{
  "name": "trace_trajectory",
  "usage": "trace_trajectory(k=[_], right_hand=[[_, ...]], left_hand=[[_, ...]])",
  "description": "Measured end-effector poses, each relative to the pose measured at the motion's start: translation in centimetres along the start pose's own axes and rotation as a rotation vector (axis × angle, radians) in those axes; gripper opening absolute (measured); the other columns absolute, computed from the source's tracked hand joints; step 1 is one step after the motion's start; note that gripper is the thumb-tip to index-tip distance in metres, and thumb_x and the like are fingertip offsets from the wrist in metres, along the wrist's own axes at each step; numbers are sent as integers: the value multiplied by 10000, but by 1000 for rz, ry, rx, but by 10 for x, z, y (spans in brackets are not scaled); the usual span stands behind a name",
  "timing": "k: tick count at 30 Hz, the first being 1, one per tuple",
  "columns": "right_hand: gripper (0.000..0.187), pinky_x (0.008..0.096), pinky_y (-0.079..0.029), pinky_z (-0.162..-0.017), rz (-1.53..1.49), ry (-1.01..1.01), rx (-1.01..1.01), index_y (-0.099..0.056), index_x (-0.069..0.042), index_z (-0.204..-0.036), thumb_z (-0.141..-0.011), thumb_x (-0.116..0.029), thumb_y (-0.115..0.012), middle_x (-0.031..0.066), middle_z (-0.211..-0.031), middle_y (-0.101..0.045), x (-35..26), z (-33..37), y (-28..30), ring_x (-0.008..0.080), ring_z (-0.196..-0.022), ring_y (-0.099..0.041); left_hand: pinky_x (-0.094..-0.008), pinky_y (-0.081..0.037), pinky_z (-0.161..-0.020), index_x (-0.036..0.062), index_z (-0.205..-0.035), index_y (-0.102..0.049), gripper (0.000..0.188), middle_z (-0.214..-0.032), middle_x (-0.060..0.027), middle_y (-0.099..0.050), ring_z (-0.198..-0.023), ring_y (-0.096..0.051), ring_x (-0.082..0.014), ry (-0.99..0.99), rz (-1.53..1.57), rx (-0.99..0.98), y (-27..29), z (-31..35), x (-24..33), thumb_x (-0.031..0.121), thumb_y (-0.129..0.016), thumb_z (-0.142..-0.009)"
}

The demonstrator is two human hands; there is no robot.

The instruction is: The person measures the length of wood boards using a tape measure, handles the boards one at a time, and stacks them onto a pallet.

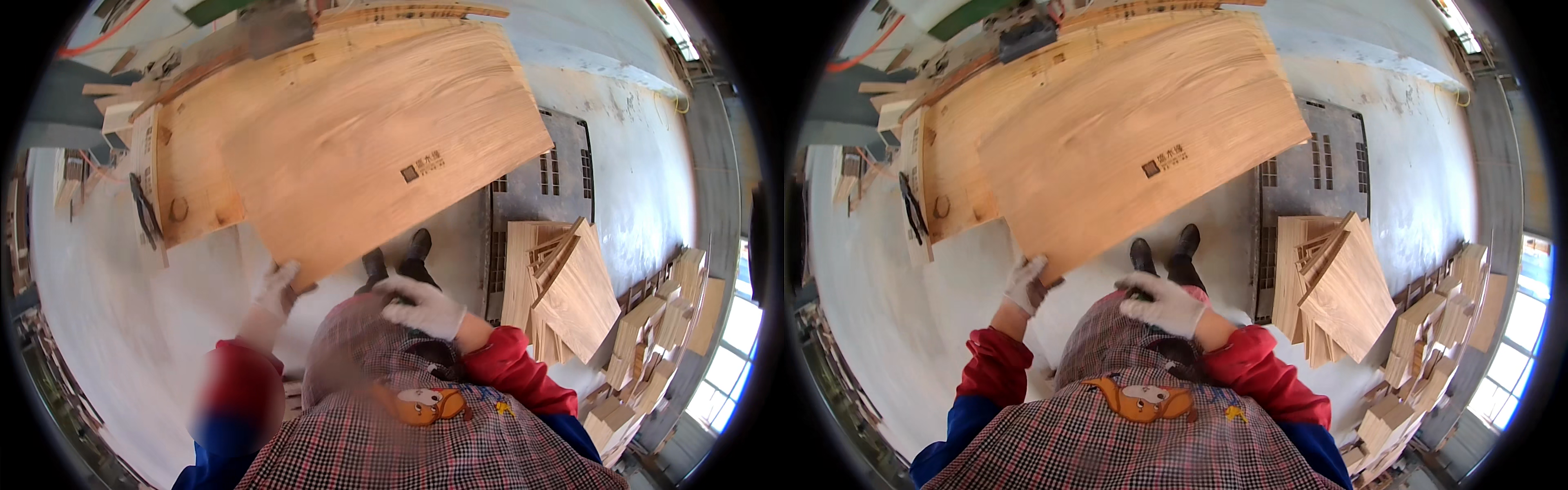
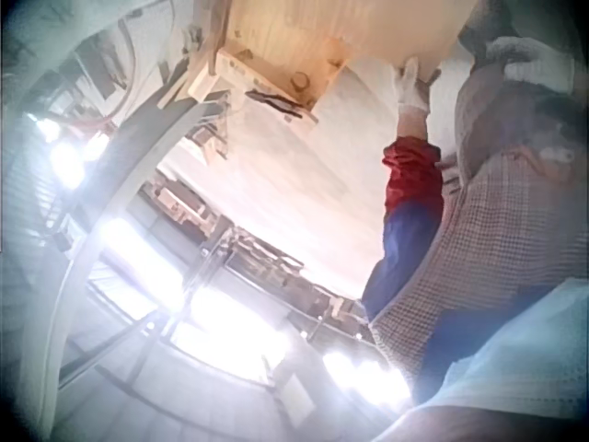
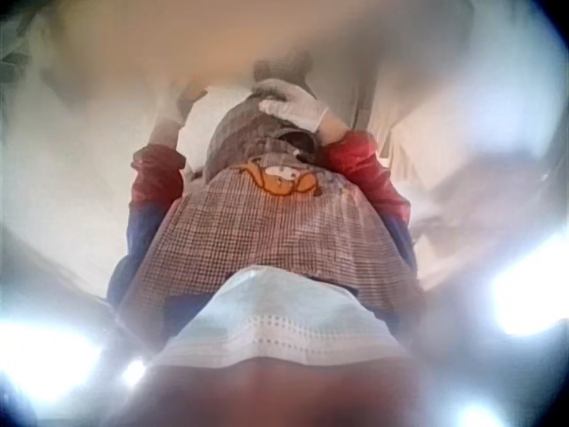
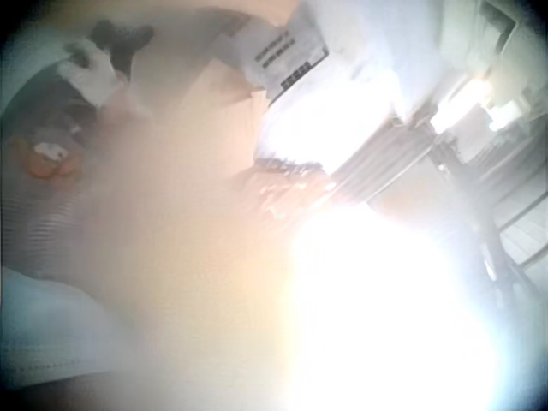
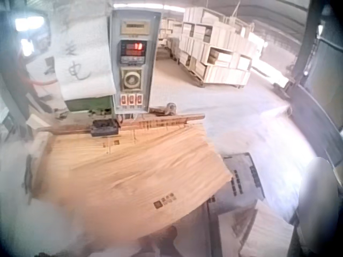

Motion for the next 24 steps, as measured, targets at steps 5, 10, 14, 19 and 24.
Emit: trace_trajectory(k=[5, 10, 14, 19, 24], right_hand=[[932, 309, -450, -828, -223, 48, -30, -262, -27, -1390, -770, -639, -591, 128, -1079, -513, -33, -2, 9, 188, -958, -518], [904, 326, -455, -850, 141, 247, 41, -306, 15, -1370, -758, -526, -693, 159, -1058, -533, -54, -14, -5, 218, -996, -546], [907, 364, -477, -848, 652, 249, 41, -353, -13, -1348, -683, -476, -759, 191, -1086, -538, -78, -24, -19, 283, -1040, -561], [897, 403, -470, -837, 913, 256, -83, -408, -52, -1327, -663, -575, -710, 182, -1095, -539, -90, -37, -26, 347, -976, -566], [368, 403, -459, -839, 1018, 187, 11, -615, -85, -980, -772, -386, -665, 124, -930, -630, -117, -54, 9, 313, -943, -579]], left_hand=[[-338, -465, -763, 84, -1188, -487, 335, -1128, -54, -559, -975, -559, -172, -314, 22, 467, 23, 4, -11, 240, -571, -903], [-282, -473, -722, 49, -1123, -536, 281, -1023, -80, -590, -873, -587, -177, -361, -363, -38, -67, 57, -17, 157, -594, -871], [-363, -488, -767, 39, -1024, -601, 272, -939, -142, -617, -908, -604, -296, -655, -805, -153, -84, 55, -3, 156, -652, -784], [-368, -477, -670, 26, -889, -583, 204, -840, -132, -598, -771, -582, -307, -592, -932, -147, -76, 55, 2, 118, -682, -736], [-285, -437, -588, 33, -847, -547, 110, -713, -39, -518, -622, -503, -156, -439, -669, -80, -38, 52, 26, 82, -610, -771]])
Point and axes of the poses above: each hand's wrist, its own z-axis away from the middle knuckle, its own y-axis out of the back of the hand, x = y × z, the point moved 2 cm from there along -z, towards the middle knuckle
